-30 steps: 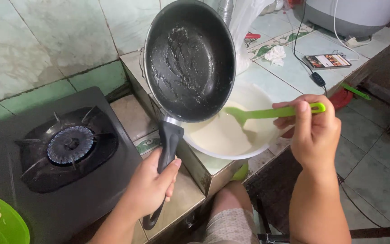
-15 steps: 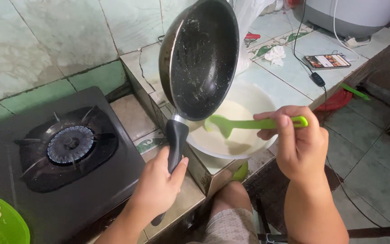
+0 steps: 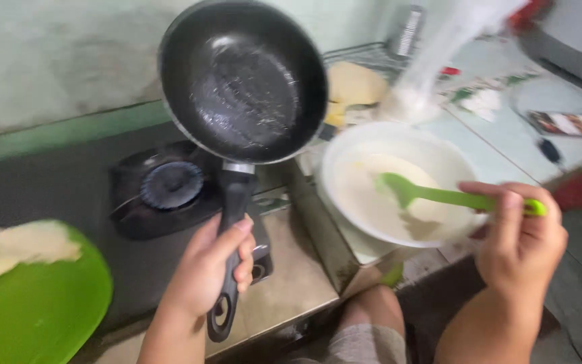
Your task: Preparing thin pastry sheets by dipping a frying pan into batter and cooking it on a stove.
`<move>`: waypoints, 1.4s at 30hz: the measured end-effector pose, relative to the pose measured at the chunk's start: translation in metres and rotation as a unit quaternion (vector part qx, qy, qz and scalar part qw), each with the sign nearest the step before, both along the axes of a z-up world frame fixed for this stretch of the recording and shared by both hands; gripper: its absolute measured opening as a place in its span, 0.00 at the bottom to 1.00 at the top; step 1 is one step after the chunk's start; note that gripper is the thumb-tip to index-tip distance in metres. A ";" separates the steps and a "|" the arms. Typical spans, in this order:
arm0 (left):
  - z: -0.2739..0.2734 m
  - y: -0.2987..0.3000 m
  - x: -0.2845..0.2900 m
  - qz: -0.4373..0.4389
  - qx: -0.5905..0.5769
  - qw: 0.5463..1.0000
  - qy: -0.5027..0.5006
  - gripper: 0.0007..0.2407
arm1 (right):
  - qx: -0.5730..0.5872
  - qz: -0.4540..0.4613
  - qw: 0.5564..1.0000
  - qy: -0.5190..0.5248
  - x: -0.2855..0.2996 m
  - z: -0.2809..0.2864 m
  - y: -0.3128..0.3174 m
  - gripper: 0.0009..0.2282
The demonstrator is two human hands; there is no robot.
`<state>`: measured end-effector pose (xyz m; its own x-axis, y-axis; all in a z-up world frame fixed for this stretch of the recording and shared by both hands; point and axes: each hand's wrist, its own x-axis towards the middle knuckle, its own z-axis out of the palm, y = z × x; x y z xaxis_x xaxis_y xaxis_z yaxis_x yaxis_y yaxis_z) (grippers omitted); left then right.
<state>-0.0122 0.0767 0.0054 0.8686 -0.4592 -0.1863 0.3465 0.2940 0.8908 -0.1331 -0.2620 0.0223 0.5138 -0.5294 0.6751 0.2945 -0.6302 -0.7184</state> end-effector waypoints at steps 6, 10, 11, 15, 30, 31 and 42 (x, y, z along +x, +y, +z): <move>-0.027 0.054 0.009 0.141 -0.085 0.986 0.036 0.05 | -0.017 0.076 0.994 -0.079 0.008 -0.077 -0.049 0.10; -0.045 0.083 0.012 0.175 -0.103 0.979 0.032 0.05 | 0.042 0.026 0.998 -0.041 0.012 -0.030 0.006 0.11; -0.048 0.087 0.012 0.177 -0.106 0.978 0.037 0.06 | 0.048 0.016 0.998 -0.030 0.013 -0.028 0.010 0.11; -0.064 0.095 0.015 0.172 -0.126 0.975 0.060 0.06 | -0.084 0.041 0.994 -0.064 0.021 -0.106 -0.049 0.11; -0.078 0.091 0.031 0.154 -0.169 0.970 0.088 0.07 | -0.083 0.031 0.994 -0.072 0.029 -0.103 -0.034 0.12; -0.074 0.090 0.031 0.155 -0.169 0.969 0.088 0.07 | -0.082 0.032 0.994 -0.072 0.030 -0.101 -0.031 0.12; -0.071 0.088 0.037 0.101 -0.208 0.968 0.101 0.08 | -0.080 0.012 0.988 -0.130 0.040 -0.106 -0.019 0.15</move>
